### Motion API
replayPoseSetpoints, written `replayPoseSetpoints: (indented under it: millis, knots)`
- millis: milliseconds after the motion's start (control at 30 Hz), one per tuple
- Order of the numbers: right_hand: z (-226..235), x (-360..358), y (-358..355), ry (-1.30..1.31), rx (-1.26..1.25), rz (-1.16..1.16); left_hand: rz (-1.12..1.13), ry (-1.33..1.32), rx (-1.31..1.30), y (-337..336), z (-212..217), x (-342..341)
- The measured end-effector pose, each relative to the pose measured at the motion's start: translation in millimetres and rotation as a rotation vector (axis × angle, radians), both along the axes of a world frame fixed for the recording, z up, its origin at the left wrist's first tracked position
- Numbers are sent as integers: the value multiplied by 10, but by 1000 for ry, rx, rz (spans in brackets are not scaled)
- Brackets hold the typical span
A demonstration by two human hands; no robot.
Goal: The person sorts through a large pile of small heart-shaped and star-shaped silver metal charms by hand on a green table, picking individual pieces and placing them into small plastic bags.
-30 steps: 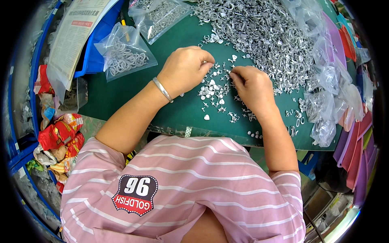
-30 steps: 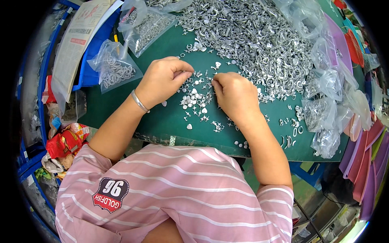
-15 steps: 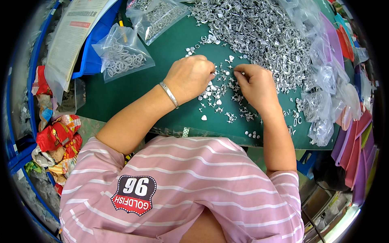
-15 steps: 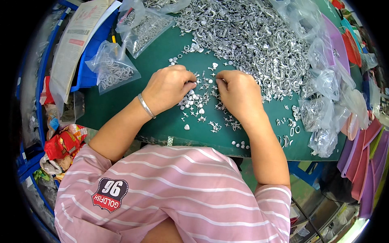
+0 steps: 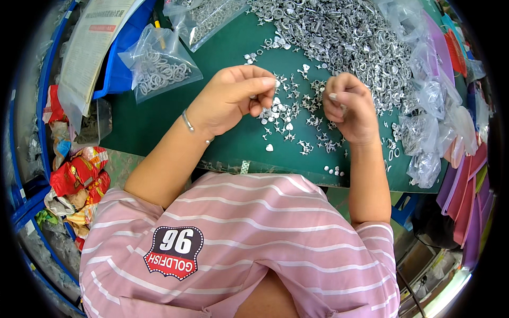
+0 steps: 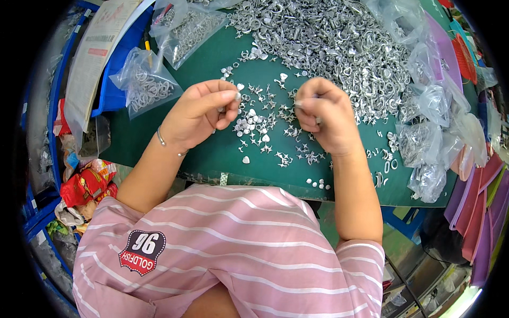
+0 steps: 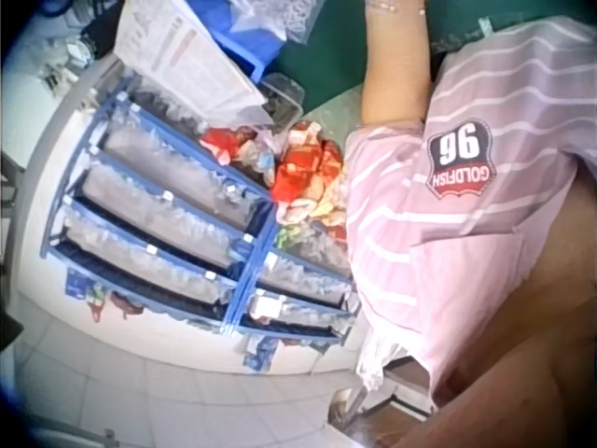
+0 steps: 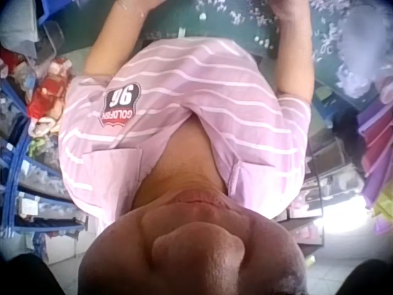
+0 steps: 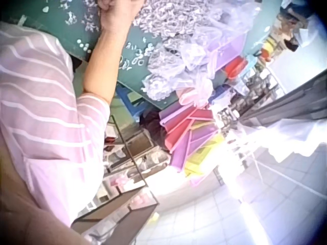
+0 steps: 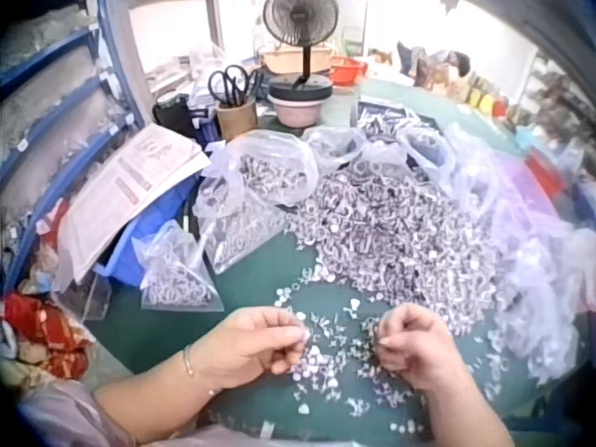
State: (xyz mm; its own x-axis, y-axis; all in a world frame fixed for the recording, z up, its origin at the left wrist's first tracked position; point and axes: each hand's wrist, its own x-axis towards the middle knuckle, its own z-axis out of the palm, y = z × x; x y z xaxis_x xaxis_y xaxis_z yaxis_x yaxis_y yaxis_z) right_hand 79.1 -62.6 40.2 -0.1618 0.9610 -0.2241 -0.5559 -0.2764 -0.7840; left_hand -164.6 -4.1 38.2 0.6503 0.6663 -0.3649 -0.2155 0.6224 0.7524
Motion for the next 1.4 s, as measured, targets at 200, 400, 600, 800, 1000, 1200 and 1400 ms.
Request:
replayPoseSetpoints:
  millis: [200, 400, 600, 800, 1000, 1200, 1400]
  knots:
    - [-14, -220, -144, -882, 192, 20, 106, -251, -143, 8, -154, -135]
    - [-143, -413, -108, -1532, 535, -11, 18, -102, -57, 48, -77, -202]
    - [-122, -434, -118, -1443, 572, 82, -22, 773, 1121, -132, -155, -70]
    - [-124, -387, -152, -1575, 510, 9, -46, 799, 1252, -144, -162, -71]
    - [-120, -432, -204, -1528, 577, 128, -3, 819, 1213, -168, -128, -92]
    - [-109, -370, -166, -1497, 537, -22, -37, 833, 1268, -217, -193, -91]
    - [-60, -469, -164, -1497, 495, 23, -18, 881, 1340, -264, -193, -55]
